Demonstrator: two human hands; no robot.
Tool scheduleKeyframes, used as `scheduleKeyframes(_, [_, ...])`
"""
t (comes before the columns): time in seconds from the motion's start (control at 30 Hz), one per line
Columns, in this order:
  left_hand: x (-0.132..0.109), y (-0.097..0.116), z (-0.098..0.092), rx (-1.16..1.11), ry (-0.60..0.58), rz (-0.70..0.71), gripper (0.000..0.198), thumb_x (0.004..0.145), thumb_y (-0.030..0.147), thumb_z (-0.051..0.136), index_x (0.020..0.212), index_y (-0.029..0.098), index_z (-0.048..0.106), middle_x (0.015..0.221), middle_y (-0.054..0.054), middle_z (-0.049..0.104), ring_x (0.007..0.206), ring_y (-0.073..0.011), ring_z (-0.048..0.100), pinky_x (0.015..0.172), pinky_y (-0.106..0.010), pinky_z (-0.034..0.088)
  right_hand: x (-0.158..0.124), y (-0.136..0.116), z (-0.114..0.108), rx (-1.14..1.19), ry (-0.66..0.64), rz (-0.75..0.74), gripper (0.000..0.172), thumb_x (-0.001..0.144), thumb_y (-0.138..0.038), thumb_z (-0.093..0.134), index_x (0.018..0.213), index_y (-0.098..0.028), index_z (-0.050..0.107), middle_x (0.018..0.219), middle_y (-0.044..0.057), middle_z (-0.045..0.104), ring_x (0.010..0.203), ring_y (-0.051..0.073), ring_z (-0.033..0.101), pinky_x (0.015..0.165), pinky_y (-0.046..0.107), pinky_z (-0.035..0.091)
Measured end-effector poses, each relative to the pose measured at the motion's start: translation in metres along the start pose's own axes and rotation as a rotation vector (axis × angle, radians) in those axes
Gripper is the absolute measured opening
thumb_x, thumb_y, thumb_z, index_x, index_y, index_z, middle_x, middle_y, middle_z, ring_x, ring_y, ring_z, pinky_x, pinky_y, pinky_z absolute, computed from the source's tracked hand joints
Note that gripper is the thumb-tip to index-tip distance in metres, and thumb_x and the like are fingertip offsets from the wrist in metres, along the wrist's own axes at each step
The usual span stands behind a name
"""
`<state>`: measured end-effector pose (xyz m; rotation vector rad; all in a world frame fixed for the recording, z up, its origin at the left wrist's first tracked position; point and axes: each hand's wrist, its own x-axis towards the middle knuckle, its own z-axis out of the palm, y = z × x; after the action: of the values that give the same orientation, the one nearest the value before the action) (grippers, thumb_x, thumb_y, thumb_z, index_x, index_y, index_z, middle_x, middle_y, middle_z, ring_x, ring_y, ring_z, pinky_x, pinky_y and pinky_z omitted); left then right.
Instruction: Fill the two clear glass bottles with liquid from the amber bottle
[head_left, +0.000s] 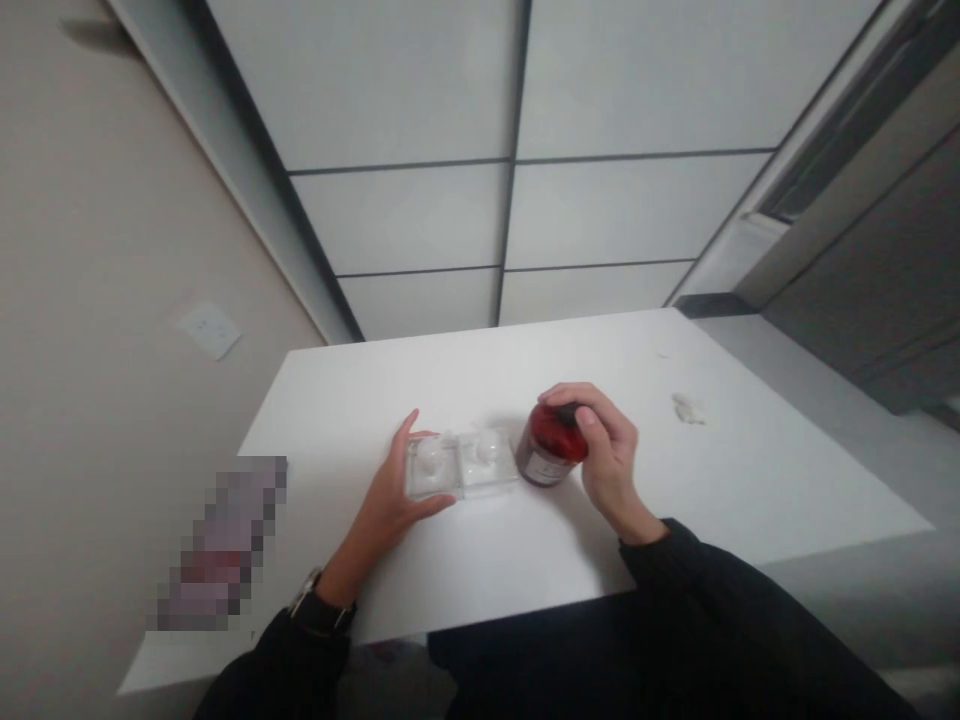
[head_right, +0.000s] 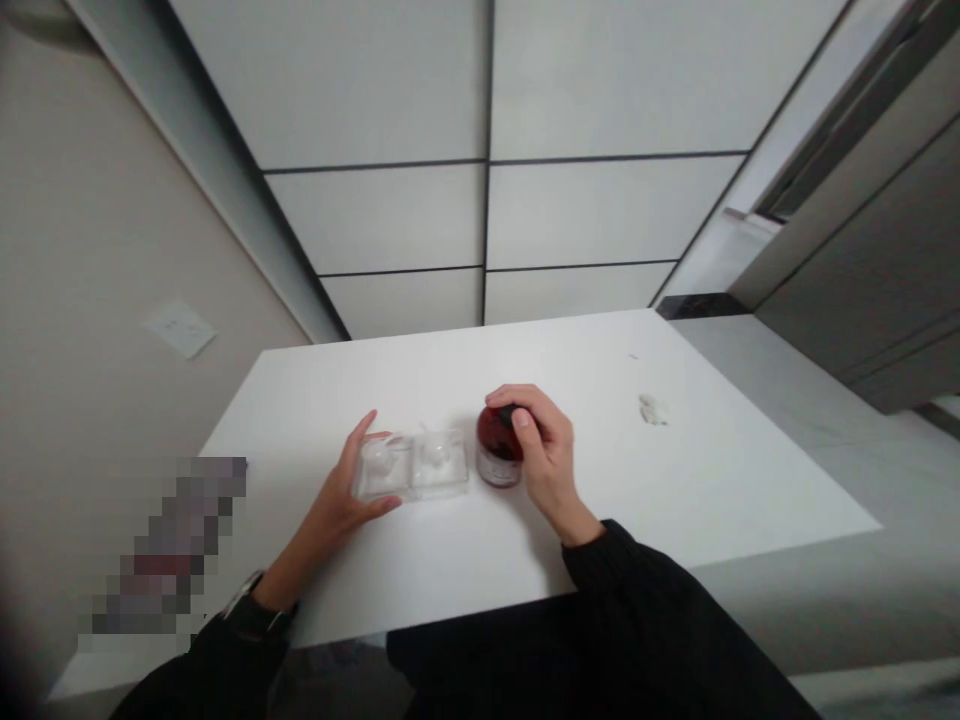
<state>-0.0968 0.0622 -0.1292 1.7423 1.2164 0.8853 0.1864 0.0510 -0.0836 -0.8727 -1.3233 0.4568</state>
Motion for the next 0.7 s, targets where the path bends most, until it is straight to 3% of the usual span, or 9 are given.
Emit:
scheduleKeyframes(0.17, [0.003, -0.017, 0.000, 0.022, 0.035, 0.005, 0.123, 0.070, 0.069, 0.087, 0.166, 0.021, 0.027, 0.145, -0.017, 0.062, 0.131, -0.0399, 0.064, 0.117, -0.058, 0.045, 0.001, 0.001, 0.002, -0.025, -0.007, -0.034, 0.034, 0.110, -0.039, 0.046, 0.101, -0.027, 0.076, 0.099, 0.005, 0.079, 0.097, 0.023, 0.074, 0.087, 0.041, 0.058])
scheduleKeyframes(0.3, [0.003, -0.023, -0.001, 0.008, 0.047, 0.019, 0.126, 0.066, 0.069, 0.088, 0.166, 0.022, 0.028, 0.140, -0.016, 0.065, 0.126, -0.0408, 0.067, 0.112, -0.057, 0.051, 0.001, 0.000, 0.002, -0.028, -0.019, -0.036, 0.019, 0.106, -0.036, 0.057, 0.106, -0.028, 0.075, 0.098, 0.004, 0.079, 0.093, 0.022, 0.073, 0.085, 0.038, 0.057])
scheduleKeyframes(0.4, [0.001, -0.014, -0.002, 0.008, 0.026, -0.011, 0.125, 0.068, 0.065, 0.089, 0.166, 0.021, 0.027, 0.143, -0.017, 0.063, 0.129, -0.0398, 0.065, 0.114, -0.057, 0.048, 0.001, 0.000, 0.002, -0.036, 0.006, -0.020, 0.014, 0.102, -0.035, 0.065, 0.108, -0.028, 0.075, 0.102, 0.005, 0.076, 0.104, 0.024, 0.071, 0.094, 0.042, 0.054])
scheduleKeyframes(0.5, [-0.001, -0.004, -0.003, 0.007, 0.014, -0.048, 0.126, 0.067, 0.064, 0.090, 0.166, 0.020, 0.025, 0.145, -0.018, 0.061, 0.131, -0.0396, 0.064, 0.116, -0.057, 0.046, 0.001, 0.000, 0.001, -0.086, 0.017, -0.011, 0.023, 0.102, -0.043, 0.061, 0.101, -0.026, 0.077, 0.112, 0.009, 0.073, 0.118, 0.030, 0.065, 0.101, 0.048, 0.050])
scheduleKeyframes(0.7, [0.000, -0.008, -0.002, -0.003, 0.008, -0.043, 0.126, 0.068, 0.066, 0.089, 0.166, 0.020, 0.024, 0.145, -0.018, 0.060, 0.130, -0.0394, 0.063, 0.117, -0.058, 0.044, 0.002, 0.001, 0.000, -0.061, -0.003, -0.001, 0.034, 0.107, -0.043, 0.050, 0.100, -0.028, 0.079, 0.112, 0.008, 0.071, 0.113, 0.028, 0.065, 0.099, 0.048, 0.051])
